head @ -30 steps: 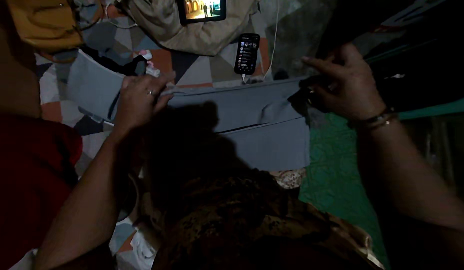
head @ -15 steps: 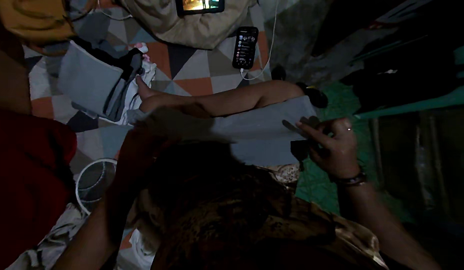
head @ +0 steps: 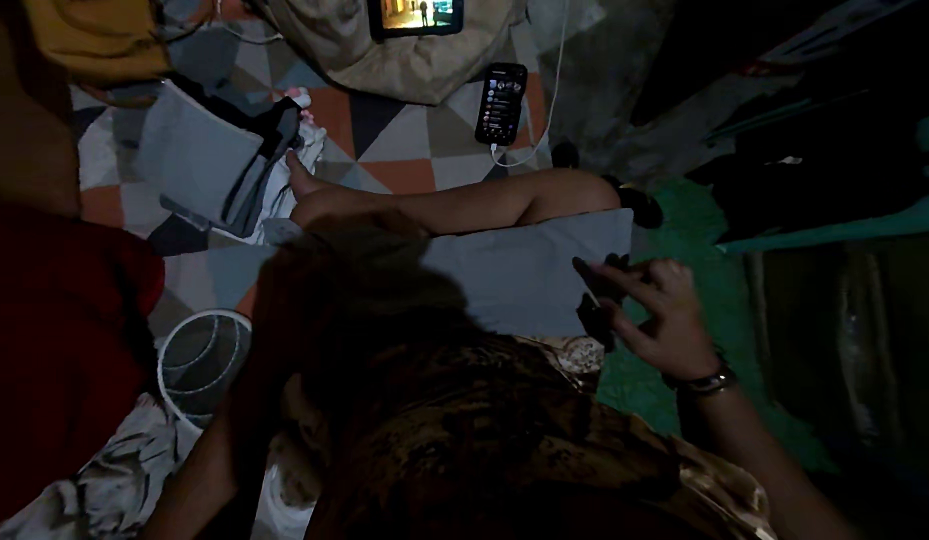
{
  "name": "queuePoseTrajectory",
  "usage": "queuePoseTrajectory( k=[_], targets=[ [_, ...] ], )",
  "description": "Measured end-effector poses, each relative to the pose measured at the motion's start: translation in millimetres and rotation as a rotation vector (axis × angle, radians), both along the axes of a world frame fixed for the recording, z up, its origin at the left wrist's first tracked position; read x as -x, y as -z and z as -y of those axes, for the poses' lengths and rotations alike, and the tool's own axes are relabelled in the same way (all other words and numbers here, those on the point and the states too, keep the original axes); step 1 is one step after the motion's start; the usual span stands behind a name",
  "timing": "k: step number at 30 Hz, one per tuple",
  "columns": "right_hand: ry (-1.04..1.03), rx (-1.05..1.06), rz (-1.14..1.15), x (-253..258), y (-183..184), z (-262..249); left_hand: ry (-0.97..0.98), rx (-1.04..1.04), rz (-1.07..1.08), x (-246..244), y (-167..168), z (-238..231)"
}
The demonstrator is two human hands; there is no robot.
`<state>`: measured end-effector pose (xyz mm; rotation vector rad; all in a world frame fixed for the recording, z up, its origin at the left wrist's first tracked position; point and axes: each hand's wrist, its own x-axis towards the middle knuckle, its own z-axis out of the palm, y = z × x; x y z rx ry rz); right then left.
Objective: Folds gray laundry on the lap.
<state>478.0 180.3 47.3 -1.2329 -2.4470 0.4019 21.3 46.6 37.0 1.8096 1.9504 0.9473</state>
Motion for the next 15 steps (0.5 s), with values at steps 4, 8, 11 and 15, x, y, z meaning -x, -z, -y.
queuePoseTrajectory(
  k=[4,8,11,15],
  targets=[
    [0.313,-0.005,-0.099,27,-6,-14,-0.280,0.074,0.083,46,21,-34],
    [0.496,0.154,-0.088,49,7,-36,-0.152,0.314,-0.010,73,33,-57],
    [0.545,0.116,-0.019,56,18,-42,-0.144,0.357,-0.134,87,38,-57],
    [0.590,0.129,-0.010,59,22,-38,-0.382,0.232,-0.242,103,62,-34]
  ],
)
